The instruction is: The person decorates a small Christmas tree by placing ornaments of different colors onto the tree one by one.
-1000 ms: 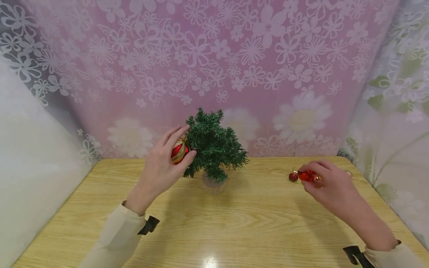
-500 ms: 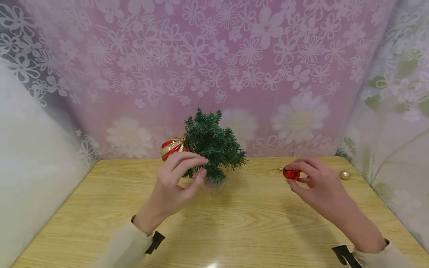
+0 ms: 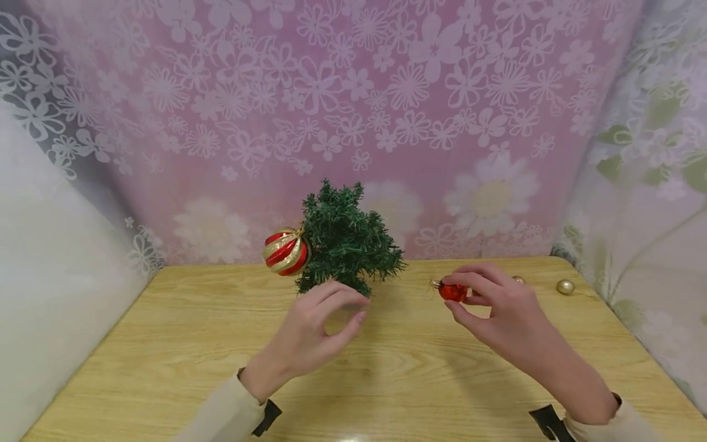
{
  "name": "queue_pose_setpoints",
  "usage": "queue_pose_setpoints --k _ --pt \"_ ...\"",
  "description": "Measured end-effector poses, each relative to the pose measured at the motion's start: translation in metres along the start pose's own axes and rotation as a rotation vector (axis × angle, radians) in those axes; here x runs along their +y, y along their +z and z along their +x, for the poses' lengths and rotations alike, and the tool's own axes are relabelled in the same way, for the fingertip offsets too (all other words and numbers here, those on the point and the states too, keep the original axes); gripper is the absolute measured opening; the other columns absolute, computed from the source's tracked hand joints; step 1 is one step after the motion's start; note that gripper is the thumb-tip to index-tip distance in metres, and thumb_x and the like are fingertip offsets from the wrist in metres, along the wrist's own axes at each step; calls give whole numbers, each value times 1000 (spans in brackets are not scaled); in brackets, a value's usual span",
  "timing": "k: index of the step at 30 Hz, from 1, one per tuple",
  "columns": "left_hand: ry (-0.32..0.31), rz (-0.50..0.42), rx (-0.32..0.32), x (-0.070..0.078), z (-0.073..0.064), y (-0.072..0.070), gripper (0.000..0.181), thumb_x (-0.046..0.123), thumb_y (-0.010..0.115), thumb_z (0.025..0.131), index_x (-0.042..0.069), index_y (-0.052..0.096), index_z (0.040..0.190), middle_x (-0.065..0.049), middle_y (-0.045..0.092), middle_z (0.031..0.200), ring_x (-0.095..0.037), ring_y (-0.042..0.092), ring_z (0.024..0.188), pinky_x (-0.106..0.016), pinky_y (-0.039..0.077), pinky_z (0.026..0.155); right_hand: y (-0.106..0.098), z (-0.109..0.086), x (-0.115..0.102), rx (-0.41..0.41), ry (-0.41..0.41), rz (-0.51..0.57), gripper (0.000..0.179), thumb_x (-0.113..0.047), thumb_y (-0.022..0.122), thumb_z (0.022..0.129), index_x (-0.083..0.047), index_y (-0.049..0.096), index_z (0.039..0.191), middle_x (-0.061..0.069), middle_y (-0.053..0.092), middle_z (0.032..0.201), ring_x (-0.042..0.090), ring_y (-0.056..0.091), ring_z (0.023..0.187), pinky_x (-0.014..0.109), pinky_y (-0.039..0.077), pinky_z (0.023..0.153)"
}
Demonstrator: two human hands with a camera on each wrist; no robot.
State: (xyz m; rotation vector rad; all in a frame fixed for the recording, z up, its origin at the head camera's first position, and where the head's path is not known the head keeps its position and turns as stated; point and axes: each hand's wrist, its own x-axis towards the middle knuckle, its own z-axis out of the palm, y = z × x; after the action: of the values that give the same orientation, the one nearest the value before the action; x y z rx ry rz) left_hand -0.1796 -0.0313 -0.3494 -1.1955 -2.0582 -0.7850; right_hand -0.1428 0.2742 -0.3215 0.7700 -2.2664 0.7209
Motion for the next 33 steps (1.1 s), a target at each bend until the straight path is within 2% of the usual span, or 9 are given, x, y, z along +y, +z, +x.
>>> queue_pose_setpoints --k 7,12,14,17,21,23,29,33 --pt "-40 -3 -16 -3 -4 3 16 21 66 100 23 73 114 11 73 108 -5 67 98 -18 52 87 8 5 -7 -5 -43 4 56 12 89 62 -13 76 110 4 71 109 -3 69 89 5 53 76" --pt "-76 -9 -30 -1 -6 4 15 23 66 100 23 73 113 10 72 109 -6 68 98 -17 53 86 15 10 -13 -13 -51 14 54 10 89 64 -13 75 111 5 71 111 -1 70 94 5 53 78" --pt "-95 -16 -40 0 -5 5 15 23 66 100 22 72 113 10 72 109 -5 68 98 -17 53 85 17 11 -15 -13 -59 31 48 4 89 70 -13 75 112 5 71 111 -1 70 96 6 54 77" --pt "-125 -32 -57 1 -5 7 15 23 66 100 22 72 113 9 73 109 -4 67 97 -17 53 83 19 13 -19 -18 -72 62 50 7 89 70 -12 74 113 5 70 112 -1 69 99 8 55 76" --pt "-143 -37 -64 0 -6 10 15 22 67 99 21 73 113 9 73 108 -3 67 95 -16 53 80 22 15 -24 -28 -75 75 64 18 87 60 -13 74 114 6 70 114 -1 69 100 9 55 75" --pt "-145 -37 -60 0 -6 11 15 22 67 99 21 73 113 9 73 107 -3 67 94 -15 52 79 23 17 -27 -29 -75 68 65 17 87 59 -13 74 115 6 70 114 1 69 100 9 55 75" --pt "-157 -47 -63 0 -6 12 16 24 67 99 19 73 114 8 73 108 -4 68 96 -15 54 83 27 21 -32 -35 -95 89 63 16 87 61 -13 74 114 5 70 114 7 71 97 10 56 75" --pt "-165 -57 -66 1 -5 13 17 26 67 100 19 73 114 8 73 109 -6 70 98 -17 55 85 31 20 -34 -44 -120 129 55 11 88 67 -13 74 115 6 70 114 11 73 94 11 56 74"
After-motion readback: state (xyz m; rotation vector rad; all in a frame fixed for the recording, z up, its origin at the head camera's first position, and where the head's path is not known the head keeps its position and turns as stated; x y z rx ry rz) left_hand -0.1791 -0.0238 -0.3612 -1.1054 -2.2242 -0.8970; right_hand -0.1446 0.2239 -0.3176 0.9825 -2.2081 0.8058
